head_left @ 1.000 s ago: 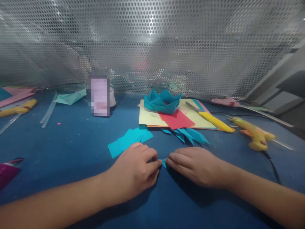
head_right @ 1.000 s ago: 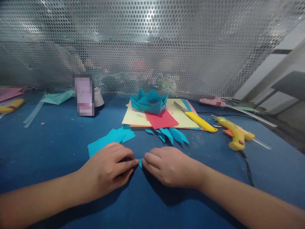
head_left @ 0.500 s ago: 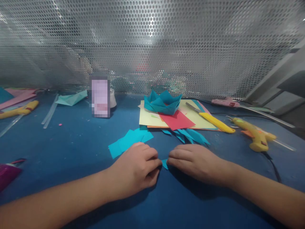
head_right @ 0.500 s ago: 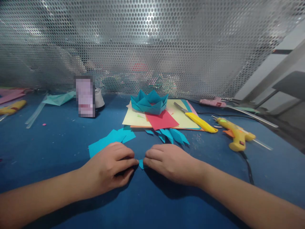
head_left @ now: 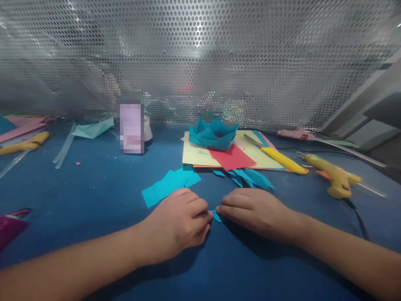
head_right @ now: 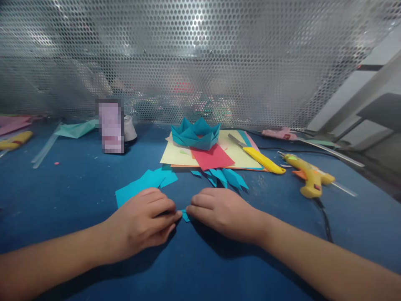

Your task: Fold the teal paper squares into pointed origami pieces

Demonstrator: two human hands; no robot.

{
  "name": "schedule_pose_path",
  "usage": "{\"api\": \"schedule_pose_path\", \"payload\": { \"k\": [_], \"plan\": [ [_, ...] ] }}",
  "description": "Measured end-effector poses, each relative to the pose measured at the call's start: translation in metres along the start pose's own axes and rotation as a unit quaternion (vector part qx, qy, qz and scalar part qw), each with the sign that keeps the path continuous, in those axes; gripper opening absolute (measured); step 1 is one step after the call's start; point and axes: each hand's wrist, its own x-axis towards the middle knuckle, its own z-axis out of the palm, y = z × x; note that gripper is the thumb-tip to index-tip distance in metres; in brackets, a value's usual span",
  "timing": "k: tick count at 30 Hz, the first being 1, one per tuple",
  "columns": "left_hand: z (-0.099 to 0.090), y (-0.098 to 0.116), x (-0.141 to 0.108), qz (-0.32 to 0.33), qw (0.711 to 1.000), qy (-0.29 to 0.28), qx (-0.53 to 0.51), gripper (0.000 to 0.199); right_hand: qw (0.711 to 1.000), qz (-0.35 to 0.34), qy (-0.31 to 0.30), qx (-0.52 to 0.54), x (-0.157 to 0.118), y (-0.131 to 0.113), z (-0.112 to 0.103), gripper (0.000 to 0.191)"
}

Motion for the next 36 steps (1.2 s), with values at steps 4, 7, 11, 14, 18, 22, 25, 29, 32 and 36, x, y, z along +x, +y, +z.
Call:
{"api": "schedule_pose_path", "payload": {
  "k": [4,7,11,14,18,22,25,29,32,36],
  "plan": [
    [0.003,0.001,-0.001,-0.002,1.000,0.012,0.014,0.024,0.999,-0.029,0.004,-0.025,-0.001,0.000,-0.001,0.034],
    [0.003,0.003,-0.001,-0.015,1.000,0.019,0.000,0.022,0.999,-0.037,0.004,-0.029,0.000,0.000,-0.003,0.036],
    [0.002,0.004,0.001,-0.043,0.999,0.022,-0.013,0.021,0.999,-0.039,-0.001,-0.029,0.001,0.000,-0.005,0.037],
    [0.001,0.005,0.002,-0.067,0.997,0.014,-0.027,0.022,0.998,-0.044,-0.013,-0.035,-0.001,0.001,-0.004,0.037],
    [0.000,0.005,0.002,-0.074,0.996,0.012,-0.039,0.023,0.998,-0.045,-0.034,-0.037,-0.002,0.001,-0.005,0.036],
    [0.000,0.005,0.002,-0.067,0.997,0.004,-0.042,0.022,0.997,-0.042,-0.054,-0.031,0.000,0.000,-0.009,0.039],
    [0.000,0.004,0.003,-0.063,0.997,-0.011,-0.032,0.023,0.997,-0.048,-0.056,-0.028,0.001,0.000,-0.011,0.038],
    [0.002,0.003,0.004,-0.053,0.998,-0.001,-0.026,0.023,0.997,-0.049,-0.051,-0.037,0.001,0.000,-0.010,0.035],
    [0.001,0.002,0.005,-0.052,0.997,-0.011,-0.049,0.022,0.997,-0.029,-0.049,-0.053,0.002,-0.002,-0.007,0.029],
    [-0.001,0.001,0.005,-0.051,0.997,-0.007,-0.065,0.022,0.997,-0.015,-0.049,-0.057,0.003,-0.003,-0.006,0.032]
  ]
}}
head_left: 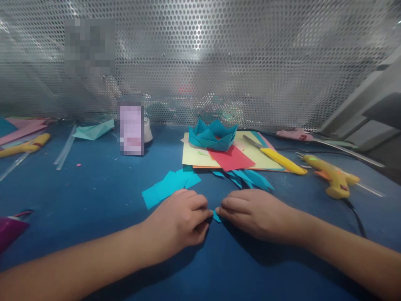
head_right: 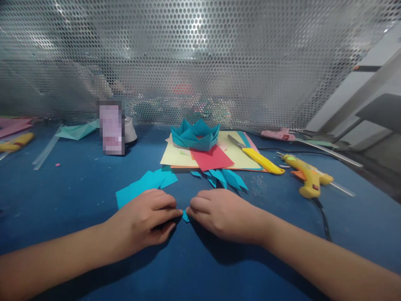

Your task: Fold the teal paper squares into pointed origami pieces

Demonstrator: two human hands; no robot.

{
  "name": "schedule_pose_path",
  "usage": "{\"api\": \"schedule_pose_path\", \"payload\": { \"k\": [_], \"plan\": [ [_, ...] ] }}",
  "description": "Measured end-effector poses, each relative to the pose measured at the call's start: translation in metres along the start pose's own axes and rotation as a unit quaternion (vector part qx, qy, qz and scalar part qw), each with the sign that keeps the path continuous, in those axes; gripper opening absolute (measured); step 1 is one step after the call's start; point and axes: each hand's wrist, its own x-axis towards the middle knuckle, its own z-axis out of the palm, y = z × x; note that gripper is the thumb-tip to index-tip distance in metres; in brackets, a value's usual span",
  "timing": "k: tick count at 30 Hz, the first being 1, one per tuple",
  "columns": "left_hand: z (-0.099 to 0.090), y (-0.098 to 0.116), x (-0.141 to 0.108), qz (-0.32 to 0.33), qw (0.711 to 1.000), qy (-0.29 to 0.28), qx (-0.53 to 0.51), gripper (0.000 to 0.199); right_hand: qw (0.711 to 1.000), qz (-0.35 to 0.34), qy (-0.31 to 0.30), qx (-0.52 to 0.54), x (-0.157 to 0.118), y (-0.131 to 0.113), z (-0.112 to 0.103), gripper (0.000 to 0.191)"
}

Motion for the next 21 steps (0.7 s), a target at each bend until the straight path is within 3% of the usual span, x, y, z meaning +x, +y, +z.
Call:
{"api": "schedule_pose_path", "payload": {
  "k": [7,17,21],
  "plan": [
    [0.0010,-0.0034,0.0001,-0.002,1.000,0.005,-0.006,0.022,0.999,0.022,-0.009,0.029,-0.0004,0.0008,-0.0055,0.034],
    [0.0022,-0.0039,-0.0033,0.018,0.999,0.038,0.012,0.017,0.989,0.094,0.037,0.104,-0.0012,0.0026,-0.0049,0.030],
    [0.0020,-0.0036,-0.0031,0.000,1.000,0.022,-0.007,0.016,0.994,0.070,0.041,0.078,-0.0036,0.0077,0.0004,0.029]
  ]
}}
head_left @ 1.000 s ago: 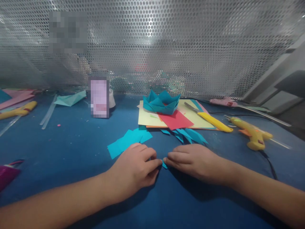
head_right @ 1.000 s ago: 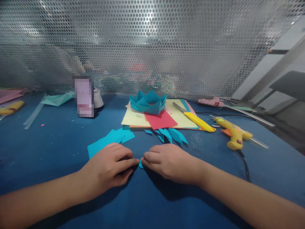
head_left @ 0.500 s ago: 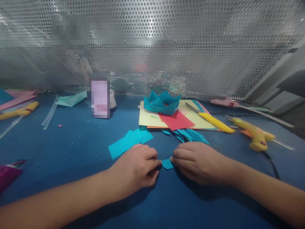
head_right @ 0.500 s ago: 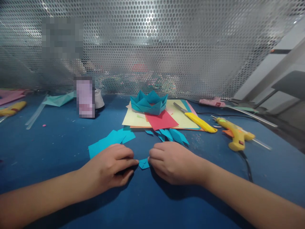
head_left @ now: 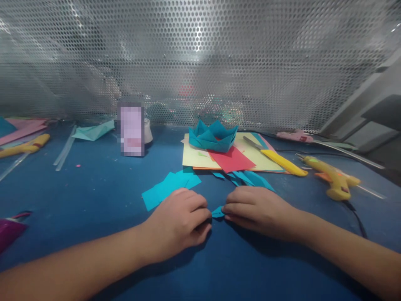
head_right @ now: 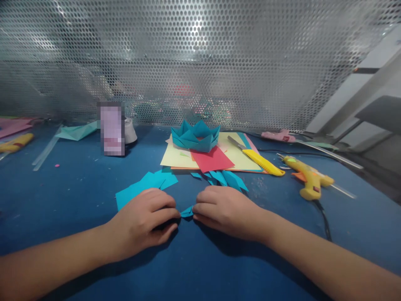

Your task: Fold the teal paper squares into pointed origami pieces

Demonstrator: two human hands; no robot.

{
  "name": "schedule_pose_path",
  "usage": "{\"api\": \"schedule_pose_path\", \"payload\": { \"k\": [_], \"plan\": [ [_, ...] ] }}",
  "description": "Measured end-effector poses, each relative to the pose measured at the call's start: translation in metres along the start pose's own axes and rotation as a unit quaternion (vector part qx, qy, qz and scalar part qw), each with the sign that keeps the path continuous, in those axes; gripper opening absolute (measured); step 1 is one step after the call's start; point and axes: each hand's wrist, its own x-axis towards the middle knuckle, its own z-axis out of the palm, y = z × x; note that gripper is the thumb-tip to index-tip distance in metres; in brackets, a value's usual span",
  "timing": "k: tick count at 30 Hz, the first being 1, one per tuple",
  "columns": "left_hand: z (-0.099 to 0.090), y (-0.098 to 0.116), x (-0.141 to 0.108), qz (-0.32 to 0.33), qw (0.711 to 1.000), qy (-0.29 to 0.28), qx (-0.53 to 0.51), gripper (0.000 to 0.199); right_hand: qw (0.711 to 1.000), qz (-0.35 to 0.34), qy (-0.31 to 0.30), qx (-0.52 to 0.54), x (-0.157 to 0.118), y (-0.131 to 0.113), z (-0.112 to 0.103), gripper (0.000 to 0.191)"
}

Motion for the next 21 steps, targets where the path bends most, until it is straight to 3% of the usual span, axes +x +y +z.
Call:
{"api": "schedule_pose_path", "payload": {
  "k": [4,7,11,21],
  "plan": [
    [-0.0023,0.0014,0.0020,-0.043,0.999,-0.009,-0.029,0.014,0.997,-0.068,-0.007,-0.022,-0.0024,0.0023,-0.0006,0.030],
    [-0.0053,0.0016,0.0027,-0.016,0.998,-0.031,-0.053,0.023,0.995,-0.099,-0.005,-0.018,-0.0022,0.0021,-0.0032,0.034],
    [-0.0069,-0.0008,0.0025,0.040,0.994,-0.057,-0.083,0.032,0.997,-0.073,0.017,0.006,0.0008,0.0013,-0.0040,0.029],
    [-0.0095,-0.0062,0.0023,0.030,0.985,-0.080,-0.148,0.035,0.989,0.025,-0.007,0.145,0.0015,-0.0064,0.0028,0.015]
  ]
}}
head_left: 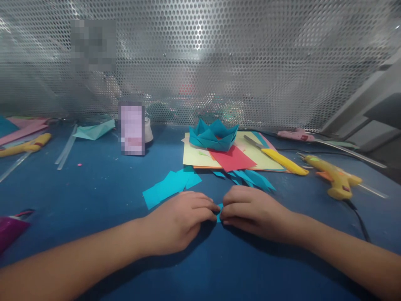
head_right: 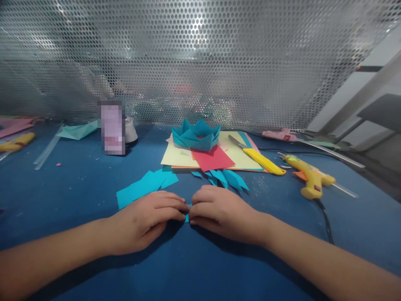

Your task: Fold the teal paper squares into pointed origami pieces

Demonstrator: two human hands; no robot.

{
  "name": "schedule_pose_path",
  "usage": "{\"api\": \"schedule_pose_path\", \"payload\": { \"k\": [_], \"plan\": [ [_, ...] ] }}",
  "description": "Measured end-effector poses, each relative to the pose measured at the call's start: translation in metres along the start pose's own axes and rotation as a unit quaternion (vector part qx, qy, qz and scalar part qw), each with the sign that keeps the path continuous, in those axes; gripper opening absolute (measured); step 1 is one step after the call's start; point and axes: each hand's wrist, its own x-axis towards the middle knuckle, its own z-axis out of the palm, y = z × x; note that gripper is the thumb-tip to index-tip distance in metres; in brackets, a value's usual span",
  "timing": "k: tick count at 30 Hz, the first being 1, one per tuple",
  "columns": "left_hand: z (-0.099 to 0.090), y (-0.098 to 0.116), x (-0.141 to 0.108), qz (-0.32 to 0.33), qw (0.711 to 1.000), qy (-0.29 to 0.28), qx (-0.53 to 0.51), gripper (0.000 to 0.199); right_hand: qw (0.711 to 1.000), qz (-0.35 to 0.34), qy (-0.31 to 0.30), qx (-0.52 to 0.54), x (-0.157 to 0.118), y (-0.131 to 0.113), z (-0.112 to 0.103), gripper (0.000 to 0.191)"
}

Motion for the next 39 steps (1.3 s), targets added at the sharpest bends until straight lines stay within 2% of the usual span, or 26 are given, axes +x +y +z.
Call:
{"api": "schedule_pose_path", "payload": {
  "k": [5,9,12,16,20,27,39],
  "plan": [
    [-0.001,0.002,0.001,-0.002,1.000,0.000,-0.004,0.032,0.993,0.088,0.006,0.073,0.007,-0.009,0.000,0.012],
    [-0.001,0.002,0.001,-0.016,1.000,-0.017,-0.005,0.029,0.984,0.156,0.021,0.078,0.013,-0.016,0.004,0.010],
    [0.001,0.003,0.001,-0.022,0.999,-0.024,-0.006,0.027,0.980,0.180,0.033,0.081,0.015,-0.018,0.008,0.011],
    [0.001,0.003,0.001,-0.018,1.000,0.003,-0.017,0.029,0.974,0.204,0.030,0.090,0.016,-0.017,0.009,0.011],
    [-0.001,0.002,0.002,-0.013,1.000,0.012,-0.023,0.030,0.971,0.218,0.027,0.093,0.018,-0.018,0.009,0.013],
    [-0.002,0.003,0.002,-0.016,1.000,-0.009,-0.019,0.031,0.968,0.230,0.026,0.101,0.023,-0.020,0.010,0.016],
    [0.002,0.004,0.002,0.037,0.997,-0.014,0.067,0.032,0.965,0.236,0.032,0.110,0.024,-0.020,0.009,0.017]
  ]
}}
